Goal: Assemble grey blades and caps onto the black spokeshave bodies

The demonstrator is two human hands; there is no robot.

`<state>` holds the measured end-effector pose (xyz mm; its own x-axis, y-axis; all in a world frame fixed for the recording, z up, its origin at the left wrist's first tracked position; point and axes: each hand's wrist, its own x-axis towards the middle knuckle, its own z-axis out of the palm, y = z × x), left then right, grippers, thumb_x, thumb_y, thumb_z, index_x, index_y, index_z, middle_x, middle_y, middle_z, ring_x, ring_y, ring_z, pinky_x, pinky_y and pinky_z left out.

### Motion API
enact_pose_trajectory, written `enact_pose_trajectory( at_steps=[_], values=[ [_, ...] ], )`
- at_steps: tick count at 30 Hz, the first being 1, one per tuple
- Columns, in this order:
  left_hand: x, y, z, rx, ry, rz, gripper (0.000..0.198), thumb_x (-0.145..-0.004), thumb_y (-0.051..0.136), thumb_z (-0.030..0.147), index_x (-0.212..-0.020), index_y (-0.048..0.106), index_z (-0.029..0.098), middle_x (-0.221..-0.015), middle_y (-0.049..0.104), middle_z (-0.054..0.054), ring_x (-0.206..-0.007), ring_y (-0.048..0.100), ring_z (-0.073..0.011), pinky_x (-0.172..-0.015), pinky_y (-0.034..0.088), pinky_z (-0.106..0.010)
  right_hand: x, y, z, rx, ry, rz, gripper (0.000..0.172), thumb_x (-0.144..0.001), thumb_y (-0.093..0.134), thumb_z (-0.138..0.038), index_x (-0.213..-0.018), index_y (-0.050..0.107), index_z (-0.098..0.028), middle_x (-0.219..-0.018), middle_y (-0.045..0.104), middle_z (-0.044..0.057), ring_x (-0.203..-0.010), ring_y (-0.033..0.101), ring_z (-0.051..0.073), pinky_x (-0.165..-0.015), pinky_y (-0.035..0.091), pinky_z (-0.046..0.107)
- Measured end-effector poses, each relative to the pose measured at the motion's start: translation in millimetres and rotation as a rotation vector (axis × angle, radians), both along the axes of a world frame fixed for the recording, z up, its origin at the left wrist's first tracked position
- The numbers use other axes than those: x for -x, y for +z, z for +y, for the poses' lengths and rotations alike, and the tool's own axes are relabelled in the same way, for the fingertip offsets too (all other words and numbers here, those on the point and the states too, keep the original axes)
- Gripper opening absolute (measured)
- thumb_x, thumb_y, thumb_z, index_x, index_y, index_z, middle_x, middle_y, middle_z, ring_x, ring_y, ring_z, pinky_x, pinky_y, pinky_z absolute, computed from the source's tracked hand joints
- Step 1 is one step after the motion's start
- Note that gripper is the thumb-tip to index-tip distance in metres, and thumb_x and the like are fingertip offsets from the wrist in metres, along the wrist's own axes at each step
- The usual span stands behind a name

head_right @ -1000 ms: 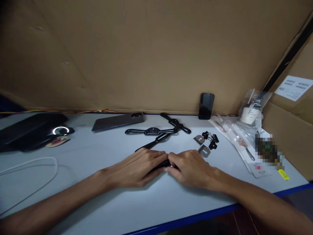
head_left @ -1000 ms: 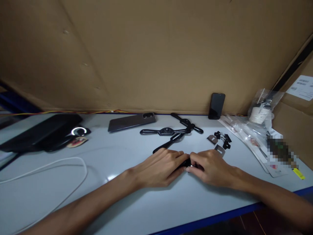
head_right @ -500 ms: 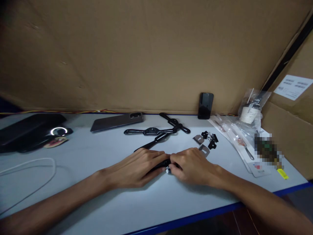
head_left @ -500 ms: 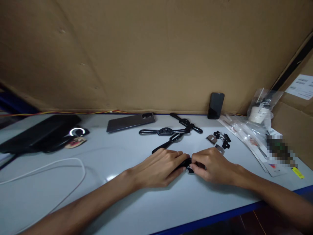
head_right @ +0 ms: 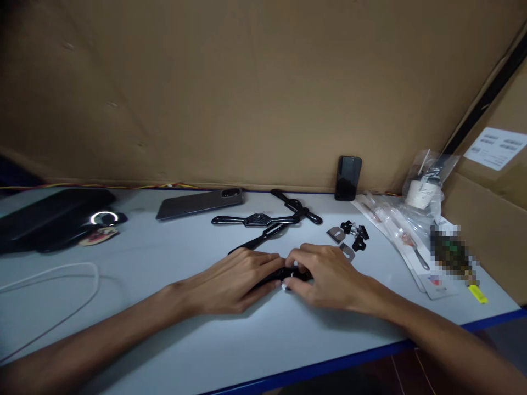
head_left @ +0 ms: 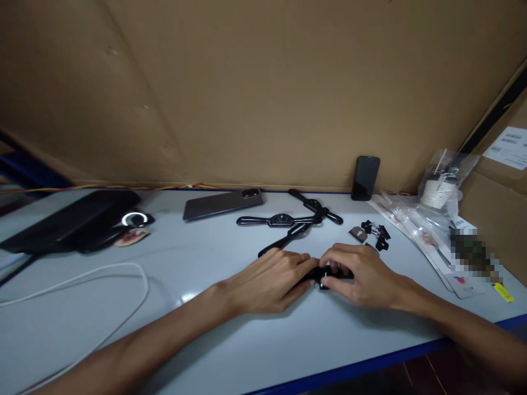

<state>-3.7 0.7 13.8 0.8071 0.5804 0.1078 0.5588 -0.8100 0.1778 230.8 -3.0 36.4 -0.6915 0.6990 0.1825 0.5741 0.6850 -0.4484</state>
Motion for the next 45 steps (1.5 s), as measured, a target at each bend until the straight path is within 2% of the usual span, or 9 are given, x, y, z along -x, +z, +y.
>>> enact_pose_trajectory(
  at_steps=[2,4,10,18,22,30,33,36,45],
  values=[
    [-0.1,-0.7,0.1,-0.005,-0.004,-0.021,0.018,-0.103,0.048,0.025,-0.116,0.059,0.018,-0.091,0.072,-0.006,-0.071,0.068,-0.0218,-0.056,0.041,-0.034,3.6,-0.6,-3.9,-0.070,-0.075,-0.065,0.027,-0.088,0.080,-0.038,-0.100,0.070,-0.016,-0.087,0.071,0.005,-0.073,0.060,0.019,-0.066,0.042,0.031],
    [-0.4,-1.0,0.2,-0.018,-0.004,-0.037,0.016,-0.102,0.046,0.025,-0.110,0.059,0.019,-0.087,0.070,-0.005,-0.067,0.066,-0.0210,-0.055,0.040,-0.034,6.1,-1.9,-7.0,-0.116,-0.081,-0.131,0.030,-0.090,0.078,-0.043,-0.095,0.069,-0.015,-0.087,0.071,0.007,-0.074,0.060,0.020,-0.066,0.041,0.032],
    [-0.4,-0.6,0.8,-0.008,0.001,-0.021,0.014,-0.102,0.045,0.025,-0.101,0.058,0.019,-0.085,0.069,-0.005,-0.066,0.065,-0.0213,-0.055,0.039,-0.036,3.1,0.3,-6.9,-0.071,0.088,-0.074,0.008,-0.096,0.068,-0.019,-0.100,0.074,-0.015,-0.096,0.071,0.008,-0.093,0.064,0.022,-0.079,0.048,0.034],
    [-0.6,-0.7,0.4,-0.026,-0.011,-0.023,0.012,-0.102,0.046,0.023,-0.102,0.057,0.020,-0.087,0.070,-0.005,-0.069,0.066,-0.0215,-0.057,0.040,-0.035,-0.3,-5.6,-4.8,-0.102,0.166,-0.028,0.035,-0.085,0.052,0.006,-0.104,0.072,-0.016,-0.094,0.073,0.007,-0.090,0.062,0.021,-0.076,0.049,0.032],
    [-1.4,1.0,0.1,-0.025,-0.004,-0.013,0.011,-0.100,0.048,0.021,-0.105,0.058,0.019,-0.087,0.070,-0.005,-0.068,0.066,-0.0213,-0.056,0.039,-0.035,-2.7,-9.1,-3.3,-0.136,0.181,0.000,0.029,-0.087,0.054,0.004,-0.089,0.074,-0.018,-0.099,0.072,0.009,-0.093,0.063,0.022,-0.078,0.051,0.033],
    [-0.3,-0.4,0.2,-0.014,-0.005,-0.022,0.015,-0.104,0.046,0.026,-0.105,0.060,0.019,-0.088,0.071,-0.006,-0.070,0.066,-0.0213,-0.057,0.041,-0.036,-6.9,8.5,-1.8,-0.074,0.202,0.023,0.029,-0.089,0.064,-0.003,-0.112,0.075,-0.016,-0.110,0.070,0.011,-0.102,0.064,0.022,-0.087,0.054,0.035],
    [-1.1,0.4,0.3,-0.014,-0.006,-0.023,0.017,-0.104,0.046,0.026,-0.109,0.060,0.018,-0.088,0.072,-0.006,-0.069,0.066,-0.0222,-0.056,0.040,-0.037,-7.7,5.8,0.8,-0.180,0.230,-0.001,0.012,-0.095,0.066,-0.011,-0.096,0.077,-0.016,-0.104,0.070,0.010,-0.096,0.062,0.022,-0.081,0.052,0.034],
    [-1.9,1.6,0.0,-0.014,-0.002,-0.018,0.018,-0.104,0.045,0.026,-0.109,0.061,0.018,-0.088,0.072,-0.007,-0.069,0.067,-0.0225,-0.056,0.041,-0.037,-7.6,0.3,2.5,-0.293,0.237,-0.043,0.022,-0.099,0.061,-0.011,-0.084,0.076,-0.017,-0.097,0.069,0.009,-0.090,0.058,0.021,-0.076,0.049,0.033],
    [-1.5,0.1,0.5,-0.023,0.007,0.007,0.014,-0.103,0.048,0.025,-0.109,0.060,0.019,-0.088,0.071,-0.005,-0.071,0.067,-0.0225,-0.058,0.040,-0.034,0.5,-8.3,-4.0,-0.256,0.216,-0.030,0.022,-0.100,0.055,-0.008,-0.093,0.075,-0.012,-0.083,0.067,0.009,-0.083,0.056,0.021,-0.072,0.047,0.032]
  ],
)
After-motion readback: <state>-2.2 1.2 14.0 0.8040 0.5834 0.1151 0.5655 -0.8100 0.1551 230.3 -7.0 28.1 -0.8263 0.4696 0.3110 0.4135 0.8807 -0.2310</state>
